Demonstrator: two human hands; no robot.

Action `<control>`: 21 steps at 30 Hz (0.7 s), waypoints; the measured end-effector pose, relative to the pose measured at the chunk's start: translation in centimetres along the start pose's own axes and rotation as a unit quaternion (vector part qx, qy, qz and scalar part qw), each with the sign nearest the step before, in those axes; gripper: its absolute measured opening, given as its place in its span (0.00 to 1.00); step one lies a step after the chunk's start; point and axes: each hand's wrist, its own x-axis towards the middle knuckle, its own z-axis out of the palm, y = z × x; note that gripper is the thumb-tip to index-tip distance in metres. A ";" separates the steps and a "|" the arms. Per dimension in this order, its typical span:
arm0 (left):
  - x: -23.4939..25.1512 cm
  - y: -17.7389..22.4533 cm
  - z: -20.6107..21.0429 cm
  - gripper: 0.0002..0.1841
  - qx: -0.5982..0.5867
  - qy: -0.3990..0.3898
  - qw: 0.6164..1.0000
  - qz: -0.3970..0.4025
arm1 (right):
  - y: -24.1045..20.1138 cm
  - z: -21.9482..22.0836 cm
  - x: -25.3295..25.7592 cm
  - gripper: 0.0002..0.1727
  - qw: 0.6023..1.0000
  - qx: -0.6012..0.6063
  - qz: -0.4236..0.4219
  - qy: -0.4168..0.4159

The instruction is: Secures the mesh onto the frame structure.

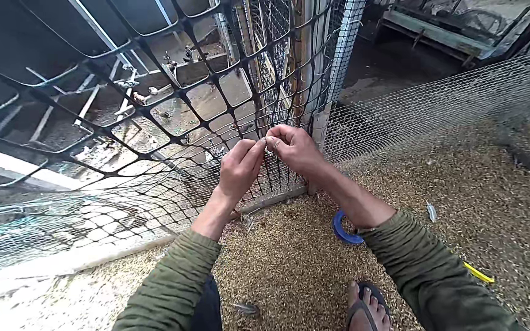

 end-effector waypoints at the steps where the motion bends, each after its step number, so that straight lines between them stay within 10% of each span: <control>1: -0.1 -0.2 0.0 0.08 0.004 -0.003 1.000 0.008 | 0.0 0.0 0.1 0.09 1.000 0.016 0.010 -0.003; 11: 0.6 -0.1 -0.6 0.09 0.058 -0.056 0.997 0.018 | 0.1 -1.4 1.2 0.08 0.996 0.059 0.040 -0.055; 21: 1.4 1.2 -1.9 0.11 0.040 -0.187 0.978 -0.084 | -0.8 -1.8 1.0 0.15 0.959 -0.228 -0.150 -0.081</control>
